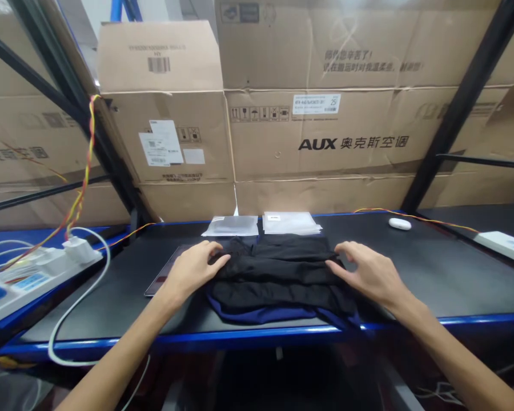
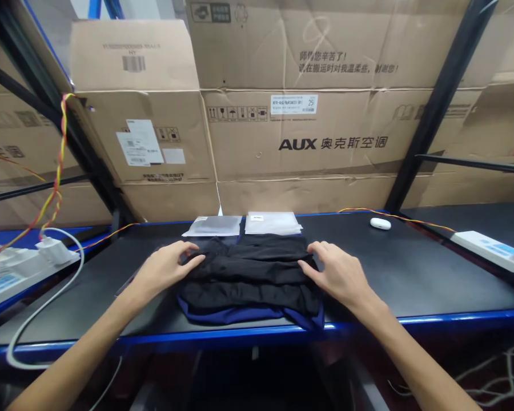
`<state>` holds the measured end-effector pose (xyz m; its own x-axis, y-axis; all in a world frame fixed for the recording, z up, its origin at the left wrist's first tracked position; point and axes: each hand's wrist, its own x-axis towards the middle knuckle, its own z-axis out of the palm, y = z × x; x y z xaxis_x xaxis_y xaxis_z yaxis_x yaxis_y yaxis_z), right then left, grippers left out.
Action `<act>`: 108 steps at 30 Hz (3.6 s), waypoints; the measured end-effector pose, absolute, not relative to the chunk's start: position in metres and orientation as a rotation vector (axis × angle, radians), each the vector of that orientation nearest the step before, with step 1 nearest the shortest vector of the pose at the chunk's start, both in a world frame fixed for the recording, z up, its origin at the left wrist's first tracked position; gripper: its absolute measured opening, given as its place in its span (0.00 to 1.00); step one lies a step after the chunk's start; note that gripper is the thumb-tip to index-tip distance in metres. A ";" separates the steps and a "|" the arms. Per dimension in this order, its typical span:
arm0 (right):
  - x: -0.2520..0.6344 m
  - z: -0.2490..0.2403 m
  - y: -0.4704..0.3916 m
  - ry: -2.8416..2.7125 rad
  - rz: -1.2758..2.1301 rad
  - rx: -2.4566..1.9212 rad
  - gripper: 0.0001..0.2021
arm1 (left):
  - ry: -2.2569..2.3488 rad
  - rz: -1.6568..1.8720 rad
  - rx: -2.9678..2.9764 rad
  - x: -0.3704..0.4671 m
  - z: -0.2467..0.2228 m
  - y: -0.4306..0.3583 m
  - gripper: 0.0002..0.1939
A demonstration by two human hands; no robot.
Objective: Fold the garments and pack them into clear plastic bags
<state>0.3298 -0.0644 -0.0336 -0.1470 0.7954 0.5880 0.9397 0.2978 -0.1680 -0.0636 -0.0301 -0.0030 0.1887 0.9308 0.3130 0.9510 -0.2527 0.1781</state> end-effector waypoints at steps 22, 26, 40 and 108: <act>0.238 -0.018 -0.062 -2.675 0.493 -1.026 0.29 | -2.020 -0.876 -2.215 -0.043 0.003 -0.037 0.08; 0.253 -0.015 -0.061 -2.617 0.493 -1.110 0.30 | -1.861 -1.034 -2.242 -0.023 0.005 -0.036 0.05; 0.331 -0.036 -0.052 -2.419 0.232 -1.433 0.31 | -1.271 -0.795 -2.771 0.065 -0.022 -0.044 0.11; 0.320 -0.017 -0.043 -2.546 0.459 -1.100 0.30 | -1.454 -0.211 -3.019 -0.019 -0.019 -0.024 0.35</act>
